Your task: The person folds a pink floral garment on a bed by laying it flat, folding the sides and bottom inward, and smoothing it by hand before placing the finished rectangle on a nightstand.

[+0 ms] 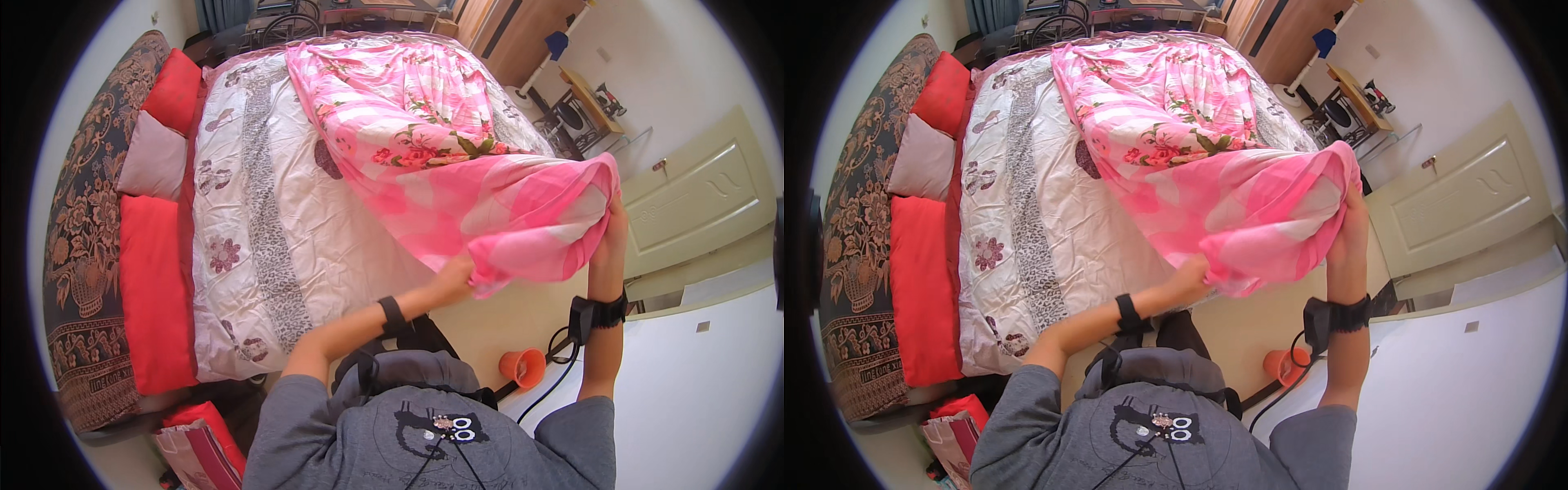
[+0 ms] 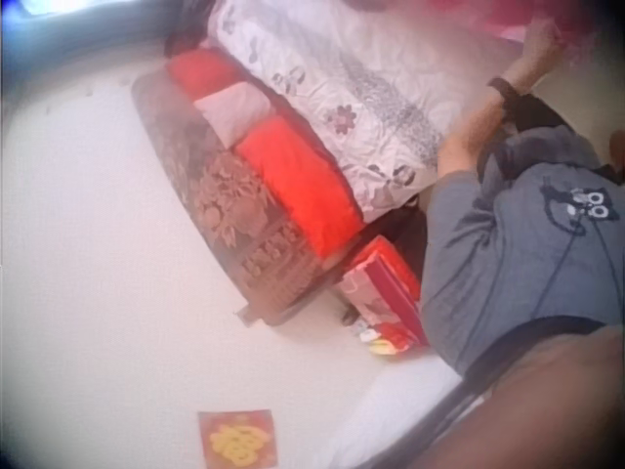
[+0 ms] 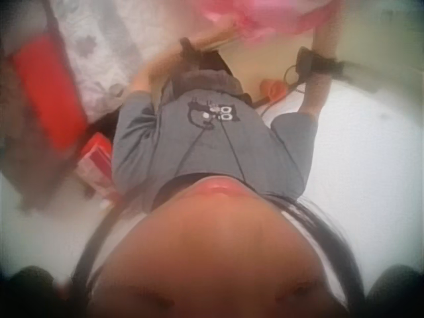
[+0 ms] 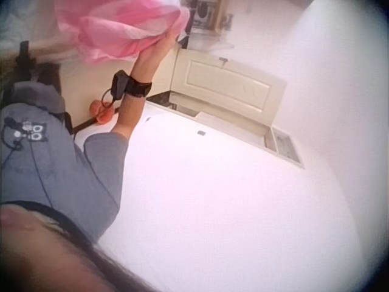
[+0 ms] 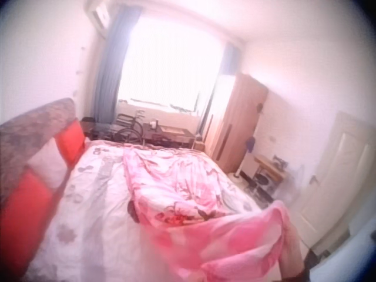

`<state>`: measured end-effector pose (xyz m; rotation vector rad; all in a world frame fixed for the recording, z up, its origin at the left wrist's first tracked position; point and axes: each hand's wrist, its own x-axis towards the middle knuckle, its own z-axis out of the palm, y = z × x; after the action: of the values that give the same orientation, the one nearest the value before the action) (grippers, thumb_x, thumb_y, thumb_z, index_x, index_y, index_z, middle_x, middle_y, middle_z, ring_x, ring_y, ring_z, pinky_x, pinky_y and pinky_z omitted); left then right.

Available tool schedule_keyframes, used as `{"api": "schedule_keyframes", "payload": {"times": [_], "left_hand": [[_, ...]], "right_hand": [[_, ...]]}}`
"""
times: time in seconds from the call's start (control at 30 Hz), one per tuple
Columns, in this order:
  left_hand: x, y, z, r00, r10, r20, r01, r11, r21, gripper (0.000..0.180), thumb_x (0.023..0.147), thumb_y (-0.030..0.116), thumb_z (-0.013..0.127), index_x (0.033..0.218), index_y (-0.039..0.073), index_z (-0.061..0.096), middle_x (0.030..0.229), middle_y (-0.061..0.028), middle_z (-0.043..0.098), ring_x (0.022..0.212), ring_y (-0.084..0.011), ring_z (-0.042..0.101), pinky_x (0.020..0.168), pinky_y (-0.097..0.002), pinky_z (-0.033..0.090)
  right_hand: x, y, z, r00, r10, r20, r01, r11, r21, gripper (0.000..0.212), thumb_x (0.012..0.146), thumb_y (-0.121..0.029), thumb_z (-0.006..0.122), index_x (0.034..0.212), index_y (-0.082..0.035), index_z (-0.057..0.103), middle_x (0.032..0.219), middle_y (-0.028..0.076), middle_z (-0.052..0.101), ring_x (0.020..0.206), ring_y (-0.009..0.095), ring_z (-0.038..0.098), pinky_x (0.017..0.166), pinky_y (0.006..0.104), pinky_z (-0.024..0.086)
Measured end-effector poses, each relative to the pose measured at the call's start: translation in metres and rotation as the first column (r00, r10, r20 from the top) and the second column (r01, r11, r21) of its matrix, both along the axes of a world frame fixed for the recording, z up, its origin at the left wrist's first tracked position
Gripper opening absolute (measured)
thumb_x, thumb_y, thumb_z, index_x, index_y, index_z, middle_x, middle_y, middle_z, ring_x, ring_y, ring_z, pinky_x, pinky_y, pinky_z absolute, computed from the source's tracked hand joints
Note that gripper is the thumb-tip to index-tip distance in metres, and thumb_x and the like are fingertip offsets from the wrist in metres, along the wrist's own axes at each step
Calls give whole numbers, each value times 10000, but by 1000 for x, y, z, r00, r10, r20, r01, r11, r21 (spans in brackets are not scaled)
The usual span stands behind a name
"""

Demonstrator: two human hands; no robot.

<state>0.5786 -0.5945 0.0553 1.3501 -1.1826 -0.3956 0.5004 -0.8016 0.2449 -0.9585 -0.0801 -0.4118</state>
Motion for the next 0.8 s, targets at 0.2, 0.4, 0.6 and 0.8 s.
{"api": "schedule_keyframes", "payload": {"times": [0.2,0.4,0.6,0.8], "left_hand": [[97,42,18,972,232,-46,-235,967,-97,214,789,40,497,979,32,595,699,-16,590,623,-95,534,576,-246,428],[165,82,72,970,241,31,-241,937,254,188,842,142,505,939,14,602,672,13,571,617,-59,506,552,-219,407],[192,113,98,856,472,-208,-433,877,210,302,857,279,509,870,0,623,633,23,536,563,-40,466,495,-216,372],[154,92,142,868,329,-372,-269,941,205,319,824,296,562,934,-3,592,710,3,571,620,-55,519,556,-202,412]], "right_hand": [[3,-67,-14,856,-374,-357,352,927,-128,232,899,-181,399,1037,-34,513,1011,86,572,889,191,568,817,334,456],[5,-105,-42,816,-305,-491,155,934,-323,235,868,-109,407,1035,-11,540,1014,90,576,903,176,564,816,306,449],[-14,-122,-62,634,-608,-478,155,705,-692,179,709,-120,589,847,-13,628,816,90,633,717,174,599,660,277,458],[32,-70,-32,570,-815,106,220,27,-975,259,687,-157,617,927,-59,619,877,101,631,836,195,597,766,299,445]]}}
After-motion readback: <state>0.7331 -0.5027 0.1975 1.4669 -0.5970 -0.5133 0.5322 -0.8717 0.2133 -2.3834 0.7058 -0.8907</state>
